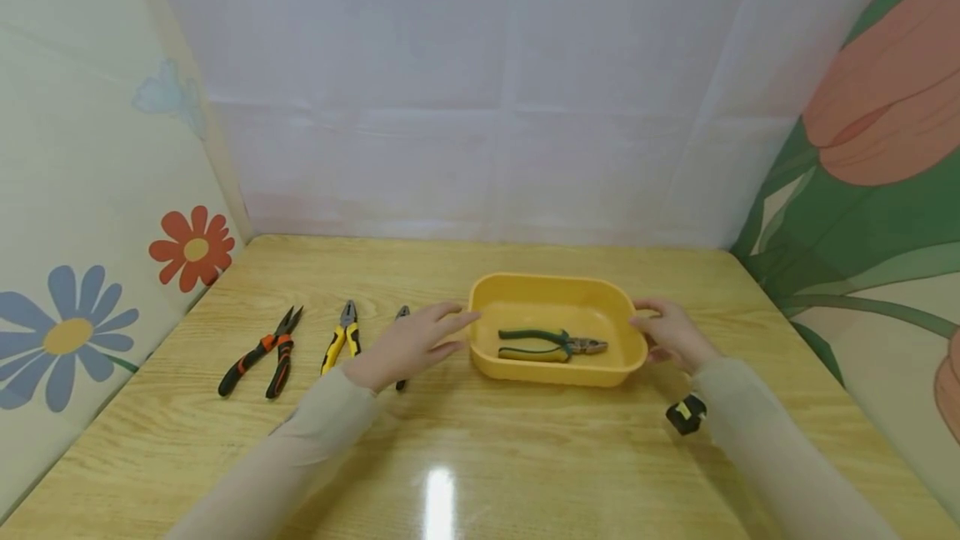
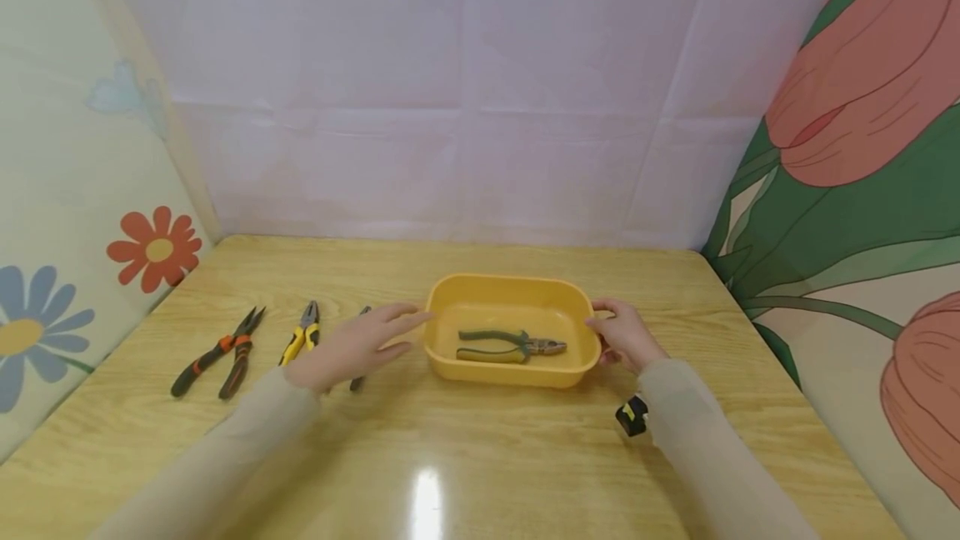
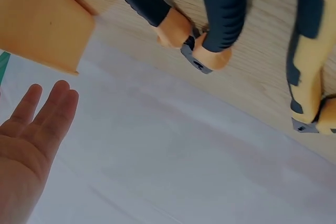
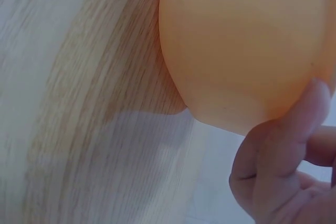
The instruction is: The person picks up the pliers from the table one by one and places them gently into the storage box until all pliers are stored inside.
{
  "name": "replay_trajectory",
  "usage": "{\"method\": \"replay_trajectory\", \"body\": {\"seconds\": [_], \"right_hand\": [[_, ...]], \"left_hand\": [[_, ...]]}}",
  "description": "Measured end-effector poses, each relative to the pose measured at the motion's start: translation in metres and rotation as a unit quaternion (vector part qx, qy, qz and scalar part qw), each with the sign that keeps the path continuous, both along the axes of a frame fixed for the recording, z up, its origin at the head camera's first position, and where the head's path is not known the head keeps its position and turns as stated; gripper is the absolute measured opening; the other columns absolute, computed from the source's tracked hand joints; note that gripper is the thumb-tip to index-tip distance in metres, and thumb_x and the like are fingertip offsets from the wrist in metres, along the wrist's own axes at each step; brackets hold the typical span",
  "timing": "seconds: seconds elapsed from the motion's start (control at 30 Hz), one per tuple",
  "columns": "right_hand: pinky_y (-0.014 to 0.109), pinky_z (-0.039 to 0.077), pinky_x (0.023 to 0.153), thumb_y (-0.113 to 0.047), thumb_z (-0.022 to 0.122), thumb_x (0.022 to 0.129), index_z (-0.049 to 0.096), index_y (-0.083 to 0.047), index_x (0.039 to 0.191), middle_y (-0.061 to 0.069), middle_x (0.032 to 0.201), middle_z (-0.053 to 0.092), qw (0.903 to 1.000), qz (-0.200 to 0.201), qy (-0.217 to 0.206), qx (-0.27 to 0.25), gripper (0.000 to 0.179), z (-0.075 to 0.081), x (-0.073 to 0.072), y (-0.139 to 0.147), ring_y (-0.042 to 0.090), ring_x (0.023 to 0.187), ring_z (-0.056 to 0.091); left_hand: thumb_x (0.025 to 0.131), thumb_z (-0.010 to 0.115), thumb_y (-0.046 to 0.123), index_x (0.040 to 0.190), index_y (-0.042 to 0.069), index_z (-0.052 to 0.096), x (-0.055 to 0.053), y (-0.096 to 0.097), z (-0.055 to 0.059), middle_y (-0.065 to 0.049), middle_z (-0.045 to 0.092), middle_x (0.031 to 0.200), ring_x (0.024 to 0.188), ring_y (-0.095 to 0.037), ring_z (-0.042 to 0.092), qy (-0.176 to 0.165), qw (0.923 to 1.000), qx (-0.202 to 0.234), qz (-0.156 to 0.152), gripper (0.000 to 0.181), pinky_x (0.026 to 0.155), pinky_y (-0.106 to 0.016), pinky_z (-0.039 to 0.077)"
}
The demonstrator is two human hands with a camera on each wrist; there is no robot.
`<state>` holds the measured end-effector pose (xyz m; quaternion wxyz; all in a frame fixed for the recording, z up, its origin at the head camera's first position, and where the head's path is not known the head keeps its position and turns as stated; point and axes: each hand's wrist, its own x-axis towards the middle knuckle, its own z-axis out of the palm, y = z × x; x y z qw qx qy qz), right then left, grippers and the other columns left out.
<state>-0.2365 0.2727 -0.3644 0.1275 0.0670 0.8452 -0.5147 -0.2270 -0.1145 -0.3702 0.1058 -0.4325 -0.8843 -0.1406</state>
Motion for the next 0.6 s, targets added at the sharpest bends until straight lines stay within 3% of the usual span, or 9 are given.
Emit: {"method": "replay_trajectory", "body": {"seconds": [0.27, 0.6], "right_hand": [[0.029, 0.052, 0.053, -0.009, 0.045, 0.102, 0.026, 0.012, 0.145, 0.016, 0.097, 0.064, 1.0000, 0.000, 0.004, 0.000, 0.051, -0.001, 0.000, 0.000, 0.014, 0.068, 0.061], [0.028, 0.053, 0.054, -0.010, 0.044, 0.102, 0.025, 0.013, 0.144, 0.014, 0.094, 0.063, 0.9998, 0.005, 0.008, -0.018, 0.052, -0.003, 0.000, 0.002, 0.013, 0.069, 0.061]], "left_hand": [[0.094, 0.066, 0.017, 0.142, 0.007, 0.050, 0.005, -0.016, -0.001, -0.021, 0.053, 0.132, 0.111, -0.034, 0.059, 0.011, 0.9997, 0.010, 0.021, 0.051, 0.087, -0.047, 0.050], [0.090, 0.070, 0.015, 0.140, 0.009, 0.053, 0.012, -0.036, -0.004, -0.021, 0.057, 0.127, 0.097, -0.031, 0.063, 0.048, 0.9968, 0.021, 0.059, 0.053, 0.073, -0.042, 0.053]]}}
